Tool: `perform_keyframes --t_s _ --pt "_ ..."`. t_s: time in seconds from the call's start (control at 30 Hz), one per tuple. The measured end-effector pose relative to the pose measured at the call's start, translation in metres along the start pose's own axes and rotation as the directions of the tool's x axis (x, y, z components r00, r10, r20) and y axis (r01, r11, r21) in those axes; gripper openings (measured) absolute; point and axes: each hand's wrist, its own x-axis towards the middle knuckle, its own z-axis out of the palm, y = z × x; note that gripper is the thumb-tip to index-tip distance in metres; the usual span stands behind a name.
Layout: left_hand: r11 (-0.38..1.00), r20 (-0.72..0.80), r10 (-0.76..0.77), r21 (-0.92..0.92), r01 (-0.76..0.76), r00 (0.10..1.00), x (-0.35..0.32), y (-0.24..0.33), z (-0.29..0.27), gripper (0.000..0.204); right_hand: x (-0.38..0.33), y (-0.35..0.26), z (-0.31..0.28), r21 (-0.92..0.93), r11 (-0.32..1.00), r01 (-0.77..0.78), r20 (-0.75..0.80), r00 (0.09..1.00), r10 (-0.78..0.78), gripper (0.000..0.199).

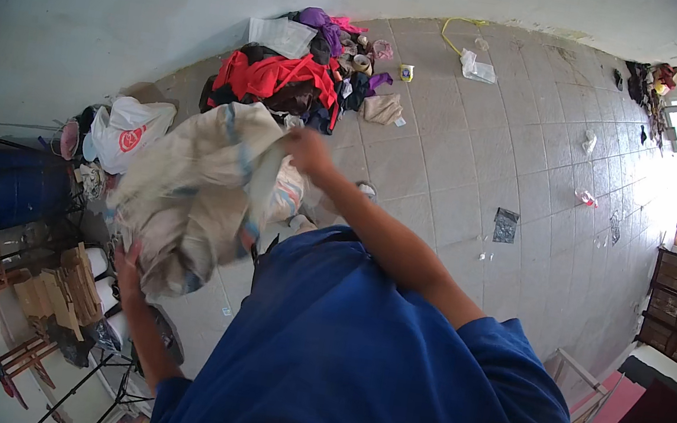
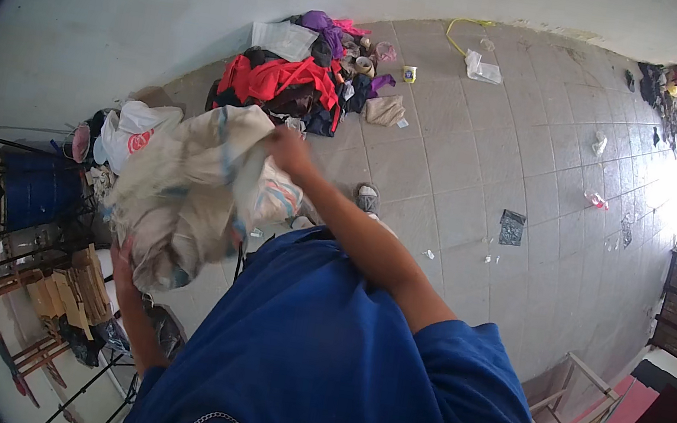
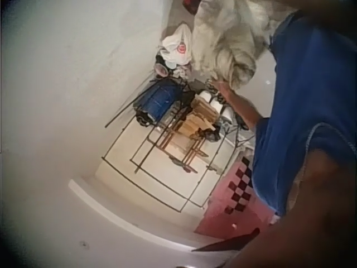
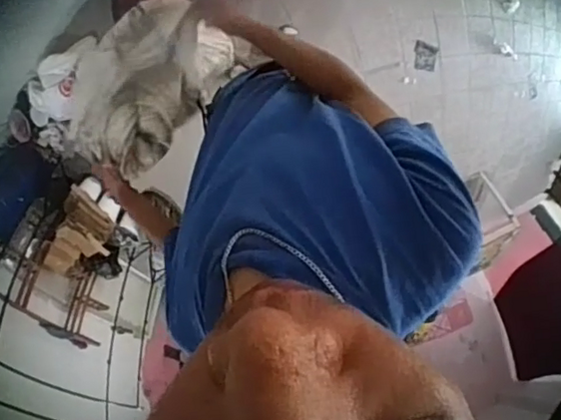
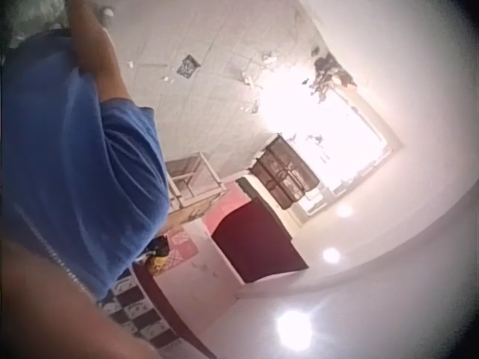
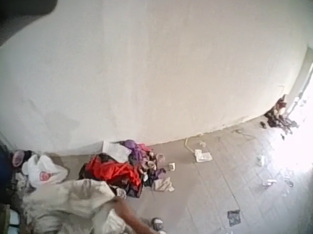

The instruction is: The recorder picks up and stacks cardboard sheets and then moves to a different area to sort through a pile of clothes on the floor.

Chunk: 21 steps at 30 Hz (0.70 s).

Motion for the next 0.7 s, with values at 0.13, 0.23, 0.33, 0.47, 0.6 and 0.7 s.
perform_keyframes --t_s 0.13,0.23,0.33,0.47,0.6,0.7 --pt "0.962 -0.164 -0.212 0.141 0.236 0.963 -0.026 -0.027 -0.032 0.058 0.002 0.010 -0.034 0.779 0.542 -0.314 0.130 0.927 0.351 0.033" --pt "0.842 -0.027 -0.111 0.529 0.108 0.993 -0.043 -0.022 -0.029 0.057 -0.008 0.005 -0.010 0.877 0.227 -0.423 0.444 0.895 -0.045 0.038" --pt "0.750 0.168 -0.223 0.659 0.058 0.960 -0.057 0.002 -0.033 0.067 -0.017 -0.004 0.031 0.827 0.455 -0.330 0.407 0.910 -0.080 0.040" --pt "0.750 0.448 -0.205 0.643 -0.155 0.870 -0.075 0.053 -0.012 0.087 -0.030 -0.019 0.061 0.433 0.775 -0.460 0.527 0.827 0.197 0.041" --pt "0.879 0.475 0.227 0.277 -0.389 0.850 -0.080 0.072 0.101 0.088 -0.046 -0.038 0.063 0.242 0.967 0.079 0.521 0.830 -0.198 0.045" --pt "0.867 0.481 0.092 0.391 -0.307 0.872 -0.065 0.059 0.138 0.050 -0.044 -0.046 0.039 -0.111 0.922 0.371 0.706 0.682 -0.190 0.042"
